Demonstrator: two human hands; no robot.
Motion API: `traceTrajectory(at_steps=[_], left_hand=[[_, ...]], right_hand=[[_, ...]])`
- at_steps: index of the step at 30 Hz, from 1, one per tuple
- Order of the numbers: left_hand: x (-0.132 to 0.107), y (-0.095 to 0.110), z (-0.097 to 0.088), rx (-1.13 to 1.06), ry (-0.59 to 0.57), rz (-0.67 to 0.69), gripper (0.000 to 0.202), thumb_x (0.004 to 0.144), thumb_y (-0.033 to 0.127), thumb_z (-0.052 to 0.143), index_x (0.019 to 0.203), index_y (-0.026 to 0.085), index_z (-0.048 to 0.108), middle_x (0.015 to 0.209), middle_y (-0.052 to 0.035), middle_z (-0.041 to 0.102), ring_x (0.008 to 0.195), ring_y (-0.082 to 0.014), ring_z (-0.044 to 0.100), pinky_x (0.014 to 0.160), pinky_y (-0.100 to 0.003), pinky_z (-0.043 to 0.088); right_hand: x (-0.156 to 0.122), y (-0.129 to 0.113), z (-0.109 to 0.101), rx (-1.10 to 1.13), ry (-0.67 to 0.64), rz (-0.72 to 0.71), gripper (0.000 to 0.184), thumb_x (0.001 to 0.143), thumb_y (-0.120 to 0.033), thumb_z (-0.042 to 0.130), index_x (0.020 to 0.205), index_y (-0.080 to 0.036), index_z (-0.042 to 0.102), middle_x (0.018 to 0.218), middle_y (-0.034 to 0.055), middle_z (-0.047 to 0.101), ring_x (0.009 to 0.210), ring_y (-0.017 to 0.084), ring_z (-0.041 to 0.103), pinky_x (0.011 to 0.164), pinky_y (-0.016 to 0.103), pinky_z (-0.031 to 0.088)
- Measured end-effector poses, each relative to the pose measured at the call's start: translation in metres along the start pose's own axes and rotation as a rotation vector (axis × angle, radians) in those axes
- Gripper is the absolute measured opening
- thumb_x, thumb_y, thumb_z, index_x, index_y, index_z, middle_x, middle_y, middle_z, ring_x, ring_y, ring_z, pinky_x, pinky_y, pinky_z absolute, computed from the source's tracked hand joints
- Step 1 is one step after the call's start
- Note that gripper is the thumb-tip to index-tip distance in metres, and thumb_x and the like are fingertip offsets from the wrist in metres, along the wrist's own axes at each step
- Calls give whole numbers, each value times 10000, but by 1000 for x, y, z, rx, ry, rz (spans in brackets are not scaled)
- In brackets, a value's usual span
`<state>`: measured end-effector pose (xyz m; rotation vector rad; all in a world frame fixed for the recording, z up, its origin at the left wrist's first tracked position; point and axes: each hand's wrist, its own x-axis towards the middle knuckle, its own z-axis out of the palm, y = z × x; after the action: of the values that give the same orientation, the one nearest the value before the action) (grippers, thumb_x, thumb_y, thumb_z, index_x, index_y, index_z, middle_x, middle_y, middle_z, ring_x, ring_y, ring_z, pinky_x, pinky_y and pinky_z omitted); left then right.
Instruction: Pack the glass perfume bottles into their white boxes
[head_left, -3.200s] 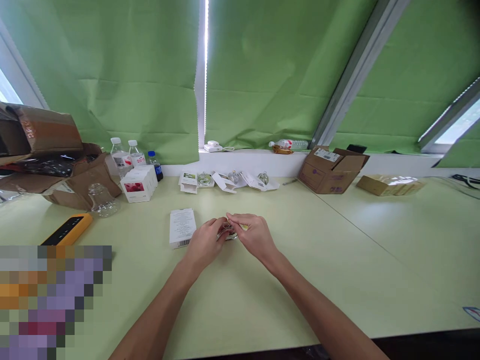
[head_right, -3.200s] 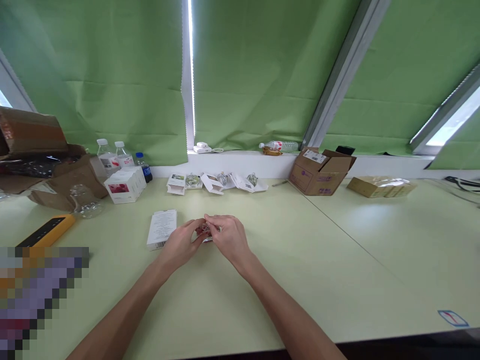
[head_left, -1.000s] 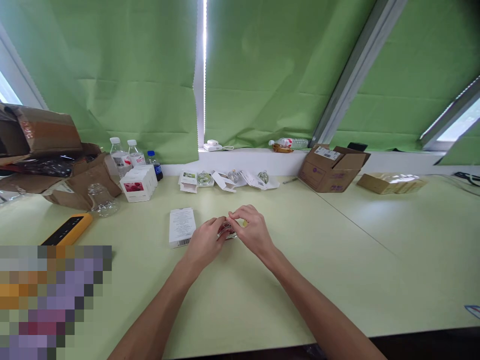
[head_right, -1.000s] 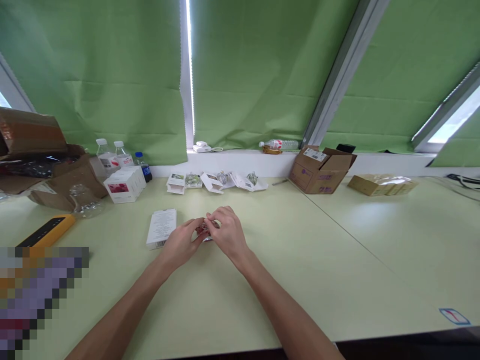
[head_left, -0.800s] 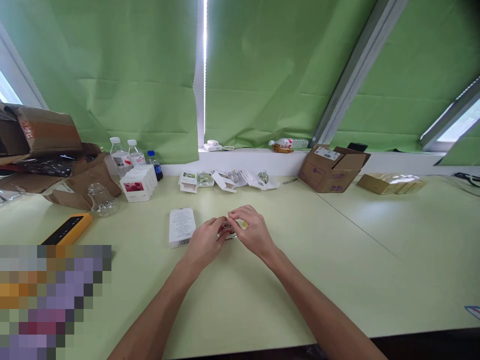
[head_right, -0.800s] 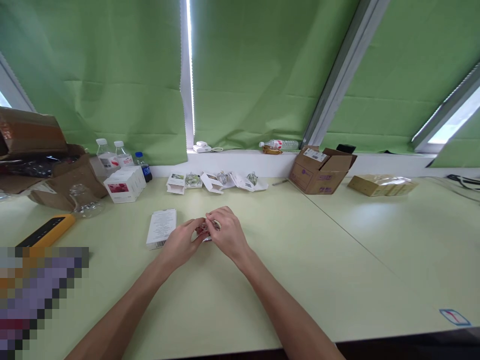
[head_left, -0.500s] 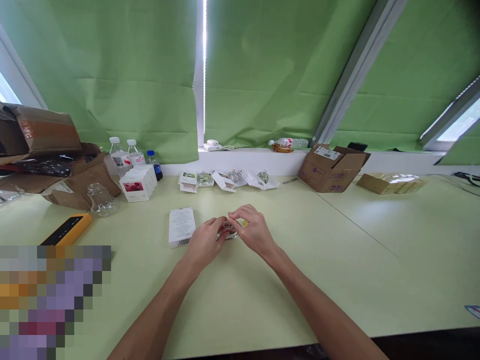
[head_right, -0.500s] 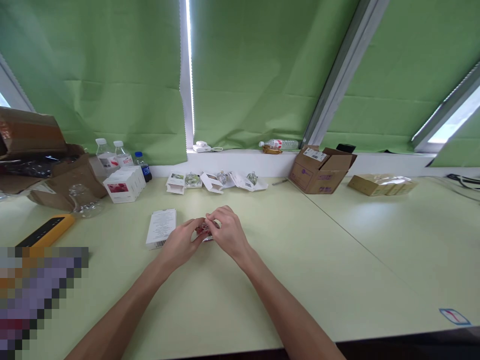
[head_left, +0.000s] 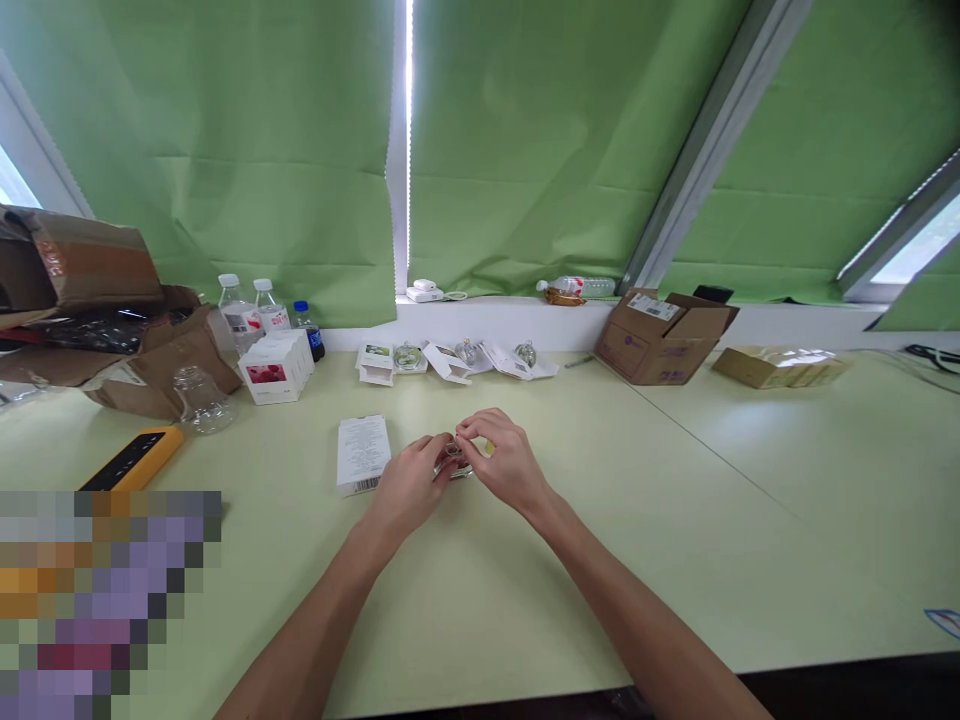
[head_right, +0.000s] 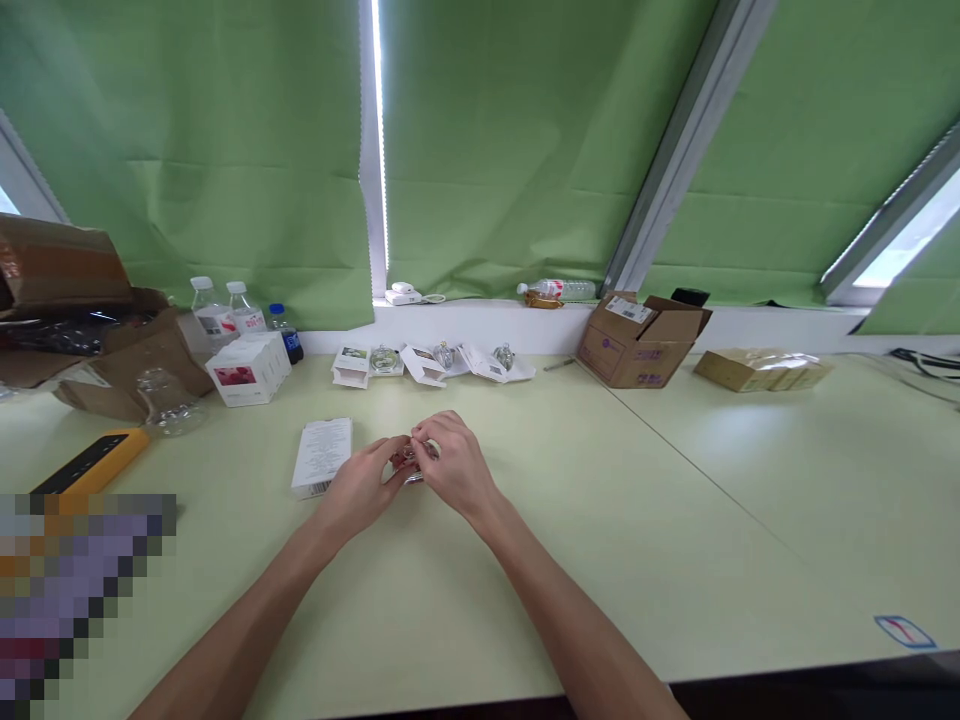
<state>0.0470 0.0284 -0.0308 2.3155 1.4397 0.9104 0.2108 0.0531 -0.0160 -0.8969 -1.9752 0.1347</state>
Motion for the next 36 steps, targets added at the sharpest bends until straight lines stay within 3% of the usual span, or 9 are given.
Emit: traceTrajectory(at_steps=[36], left_hand=[[0,3,-2,0,-15,-25,186,911,264,445,1058,253,557,1011,-27,647,865,-186,617,641,-260,433]], right_hand=[[-2,1,7,-54,52,43,186,863,-171,566,688,-218,524,698,26,576,752,198,520,678,330,447]])
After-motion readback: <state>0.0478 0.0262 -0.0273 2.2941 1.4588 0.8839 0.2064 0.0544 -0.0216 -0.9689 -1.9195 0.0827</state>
